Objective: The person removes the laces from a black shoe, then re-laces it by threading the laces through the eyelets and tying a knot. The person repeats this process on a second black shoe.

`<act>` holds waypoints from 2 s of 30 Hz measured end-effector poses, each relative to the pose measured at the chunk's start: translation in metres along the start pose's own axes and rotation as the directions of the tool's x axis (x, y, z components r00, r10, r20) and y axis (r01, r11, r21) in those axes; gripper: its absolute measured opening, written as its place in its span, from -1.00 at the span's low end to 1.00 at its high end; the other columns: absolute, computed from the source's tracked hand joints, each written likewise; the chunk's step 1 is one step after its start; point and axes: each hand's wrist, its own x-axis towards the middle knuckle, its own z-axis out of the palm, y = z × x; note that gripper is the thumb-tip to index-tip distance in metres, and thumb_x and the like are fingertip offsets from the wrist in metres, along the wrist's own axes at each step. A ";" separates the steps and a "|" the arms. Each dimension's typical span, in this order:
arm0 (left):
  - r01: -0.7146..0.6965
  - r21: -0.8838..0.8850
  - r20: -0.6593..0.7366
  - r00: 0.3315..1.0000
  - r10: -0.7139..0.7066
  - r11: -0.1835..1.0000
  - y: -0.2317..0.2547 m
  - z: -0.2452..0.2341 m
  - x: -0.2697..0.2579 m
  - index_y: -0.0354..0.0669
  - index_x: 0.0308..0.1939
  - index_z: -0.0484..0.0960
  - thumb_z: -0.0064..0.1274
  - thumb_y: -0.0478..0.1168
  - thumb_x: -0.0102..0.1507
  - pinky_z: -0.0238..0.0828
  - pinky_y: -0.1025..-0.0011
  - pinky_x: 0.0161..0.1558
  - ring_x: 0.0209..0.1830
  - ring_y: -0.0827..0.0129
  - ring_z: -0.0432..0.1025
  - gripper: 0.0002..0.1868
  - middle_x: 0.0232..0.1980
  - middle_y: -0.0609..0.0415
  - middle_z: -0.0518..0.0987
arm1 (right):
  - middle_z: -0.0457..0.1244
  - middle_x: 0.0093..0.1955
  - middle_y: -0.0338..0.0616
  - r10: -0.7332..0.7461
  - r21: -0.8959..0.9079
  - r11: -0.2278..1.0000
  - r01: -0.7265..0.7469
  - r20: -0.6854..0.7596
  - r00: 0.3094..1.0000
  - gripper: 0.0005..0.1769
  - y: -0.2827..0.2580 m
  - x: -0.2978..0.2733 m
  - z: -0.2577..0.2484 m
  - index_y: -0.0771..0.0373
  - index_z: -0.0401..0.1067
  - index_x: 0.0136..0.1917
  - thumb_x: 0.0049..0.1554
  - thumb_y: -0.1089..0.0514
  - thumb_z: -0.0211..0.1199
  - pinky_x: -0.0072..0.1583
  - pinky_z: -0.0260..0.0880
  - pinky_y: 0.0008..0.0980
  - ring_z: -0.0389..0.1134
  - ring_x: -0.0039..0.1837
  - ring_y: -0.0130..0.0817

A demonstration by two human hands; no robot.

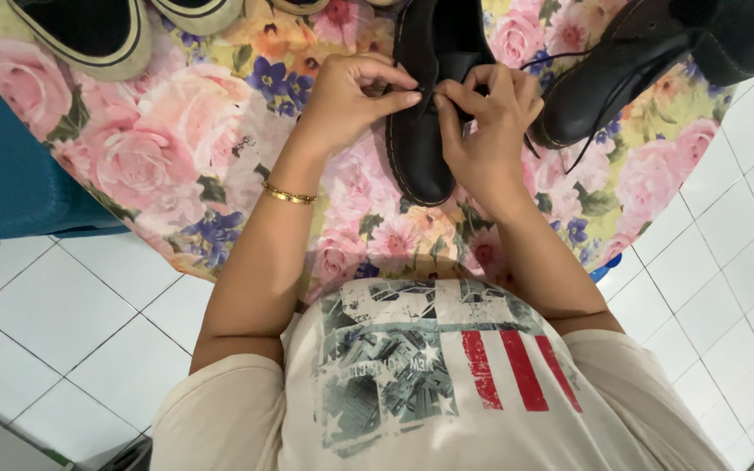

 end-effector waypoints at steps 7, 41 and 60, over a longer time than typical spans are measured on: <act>-0.013 0.042 -0.008 1.000 0.014 0.999 0.004 0.003 -0.001 -0.31 -0.17 0.77 0.39 -0.35 0.21 0.44 0.61 -0.18 -0.24 0.60 0.49 -0.84 -0.16 0.18 0.64 | 0.15 0.05 -0.12 0.126 0.231 0.969 -0.089 -0.151 0.980 -0.92 0.002 -0.009 0.024 0.18 0.56 0.00 0.21 0.29 0.38 0.36 0.02 -0.14 0.10 0.22 -0.16; -0.328 0.791 -0.105 0.759 0.643 0.516 0.056 -0.022 -0.004 -0.31 -0.22 0.55 0.22 -0.33 0.23 0.44 0.26 -0.08 -0.10 0.11 0.49 -0.84 -0.10 -0.08 0.57 | 0.13 0.24 -0.08 -0.133 -0.026 0.990 0.136 0.085 0.987 -0.55 0.019 0.008 -0.005 0.02 0.59 0.18 0.06 -0.08 0.58 0.38 -0.10 -0.01 0.08 0.36 -0.05; -0.214 0.201 -0.844 0.457 0.280 0.956 0.057 -0.220 -0.109 -0.30 0.00 0.58 0.12 -0.22 0.48 -0.11 0.55 -0.55 -0.51 0.64 0.16 -0.83 -0.34 0.21 0.42 | 0.13 0.30 -0.08 -0.196 0.138 0.975 0.176 0.143 0.970 0.35 0.053 -0.002 -0.021 0.28 -0.02 0.58 -0.12 -0.24 0.78 0.42 -0.18 0.08 0.11 0.41 -0.06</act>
